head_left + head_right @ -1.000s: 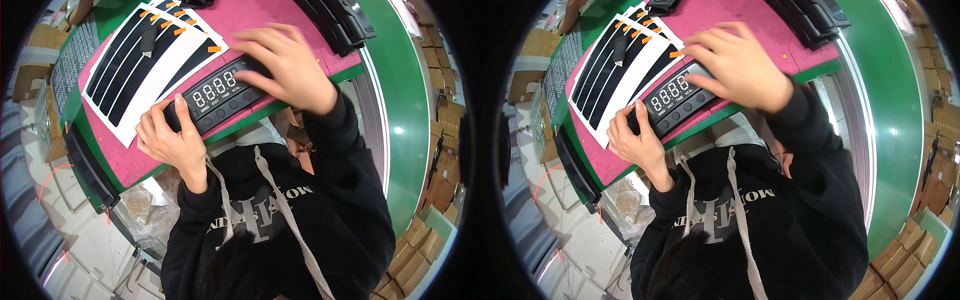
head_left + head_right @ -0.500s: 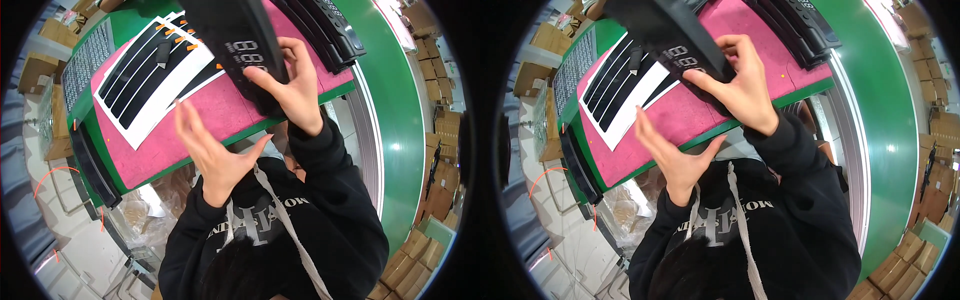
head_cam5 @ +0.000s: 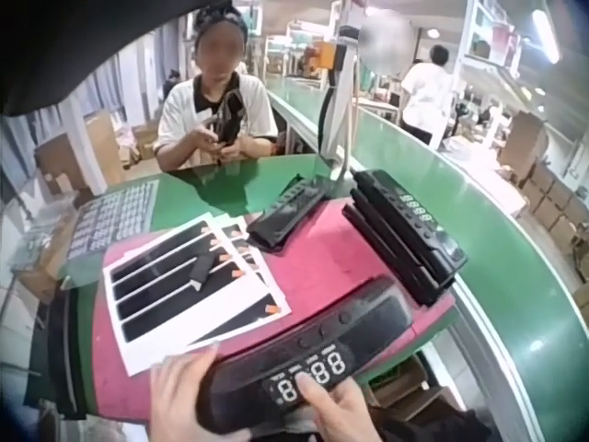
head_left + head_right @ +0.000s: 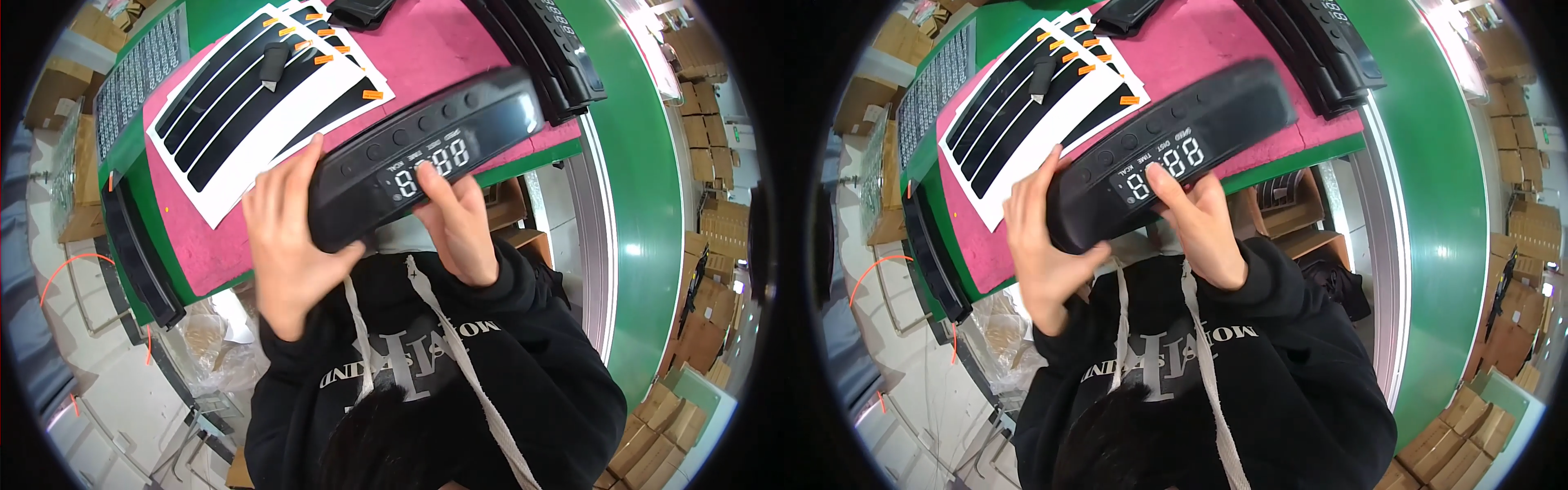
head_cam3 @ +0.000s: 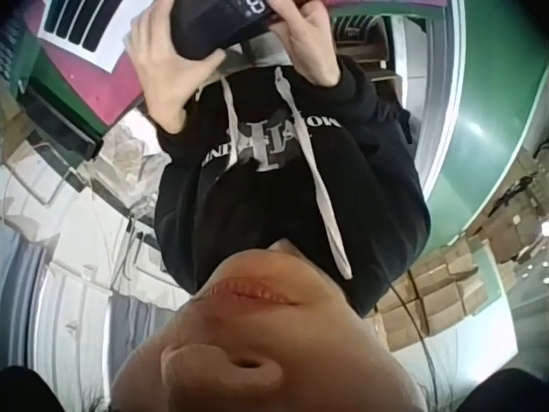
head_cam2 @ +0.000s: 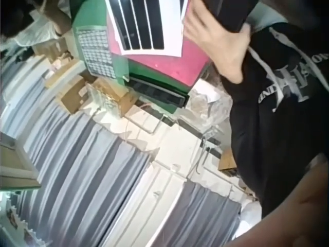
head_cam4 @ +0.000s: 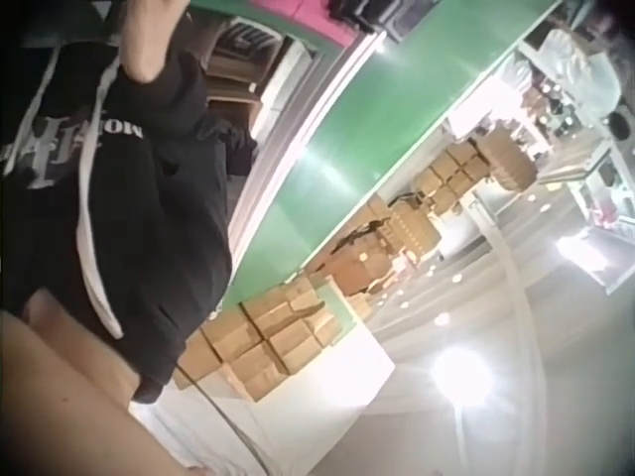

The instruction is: Assembling and inspecting digital display units on a factory production line.

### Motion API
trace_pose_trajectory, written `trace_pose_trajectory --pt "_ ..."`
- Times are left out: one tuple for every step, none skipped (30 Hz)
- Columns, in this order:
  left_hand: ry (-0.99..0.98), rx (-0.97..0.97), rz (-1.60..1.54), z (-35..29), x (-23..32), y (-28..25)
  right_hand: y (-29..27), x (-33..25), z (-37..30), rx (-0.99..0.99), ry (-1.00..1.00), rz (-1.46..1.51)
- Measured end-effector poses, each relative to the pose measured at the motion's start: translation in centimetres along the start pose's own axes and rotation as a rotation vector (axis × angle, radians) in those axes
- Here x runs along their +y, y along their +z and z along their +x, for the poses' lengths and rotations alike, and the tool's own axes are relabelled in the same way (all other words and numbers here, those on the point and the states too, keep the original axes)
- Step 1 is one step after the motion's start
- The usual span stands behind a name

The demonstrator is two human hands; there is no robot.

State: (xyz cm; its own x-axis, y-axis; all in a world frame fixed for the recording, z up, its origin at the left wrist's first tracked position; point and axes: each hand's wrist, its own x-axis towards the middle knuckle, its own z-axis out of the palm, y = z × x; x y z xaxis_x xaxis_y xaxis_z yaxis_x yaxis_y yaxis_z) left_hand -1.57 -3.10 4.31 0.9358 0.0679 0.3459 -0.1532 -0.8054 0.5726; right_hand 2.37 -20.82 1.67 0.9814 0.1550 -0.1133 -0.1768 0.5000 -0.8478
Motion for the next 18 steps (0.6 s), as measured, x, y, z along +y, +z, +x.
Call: trace_pose_trajectory --pt "0.006 -0.080 -0.023 0.6 -1.3 -0.7 -0.2 -0.3 -0.4 -0.059 0.160 -0.012" --pt "0.010 -0.154 -0.047 1.1 -2.7 -1.2 -0.4 -0.5 -0.6 -0.123 0.320 -0.027" --pt "0.013 -0.230 -0.067 1.4 -3.7 -1.5 -0.5 -1.2 -0.6 -0.131 0.331 -0.027" --pt "0.000 -0.228 -0.063 1.4 -4.5 -1.6 -0.4 -2.7 -0.4 -0.230 0.431 -0.375" --pt "0.014 -0.230 -0.057 1.5 -5.1 -1.4 -0.4 -4.4 -0.3 -0.318 0.513 -0.724" --pt "0.026 -0.233 -0.052 1.5 -5.6 -1.1 -0.5 -5.1 -0.2 -0.404 0.589 -1.076" --pt "0.038 -0.236 -0.046 1.4 -5.9 -0.8 -0.7 -5.0 -0.2 -0.404 0.593 -1.075" --pt "0.035 -0.238 -0.046 1.2 -6.0 -0.6 -1.1 -4.5 -0.1 -0.346 0.140 -1.264" --pt "-0.006 -0.176 -0.116 0.8 -6.1 -0.5 -1.6 -3.9 0.1 -0.276 -0.327 -1.409" --pt "-0.043 -0.113 -0.191 0.6 -6.1 -0.3 -2.1 -3.4 0.3 -0.187 -0.809 -1.511" --pt "-0.082 -0.048 -0.265 0.4 -6.1 -0.1 -2.4 -2.8 0.7 -0.189 -0.806 -1.514" --pt "-0.078 -0.053 -0.267 0.2 -6.2 0.0 -2.6 -1.9 1.2 -0.204 -0.801 -1.552" --pt "-0.083 -0.035 -0.250 -0.2 -6.4 0.1 -2.7 -1.0 1.7 -0.221 -0.795 -1.588" --pt "-0.087 -0.017 -0.232 -0.6 -6.5 0.2 -2.6 -0.2 2.0 -0.238 -0.789 -1.623" --pt "-0.097 0.003 -0.215 -0.8 -6.6 0.3 -2.4 0.3 2.0 -0.239 -0.786 -1.624" --pt "-0.098 0.002 -0.216 -0.8 -6.6 0.3 -2.0 0.8 2.0 -0.232 -0.807 -1.597" --pt "-0.103 0.007 -0.228 -1.0 -6.5 0.3 -1.7 1.5 1.8 -0.226 -0.827 -1.569" --pt "-0.108 0.004 -0.240 -0.6 -6.4 0.3 -1.1 2.6 1.7 -0.344 -0.861 -1.516"
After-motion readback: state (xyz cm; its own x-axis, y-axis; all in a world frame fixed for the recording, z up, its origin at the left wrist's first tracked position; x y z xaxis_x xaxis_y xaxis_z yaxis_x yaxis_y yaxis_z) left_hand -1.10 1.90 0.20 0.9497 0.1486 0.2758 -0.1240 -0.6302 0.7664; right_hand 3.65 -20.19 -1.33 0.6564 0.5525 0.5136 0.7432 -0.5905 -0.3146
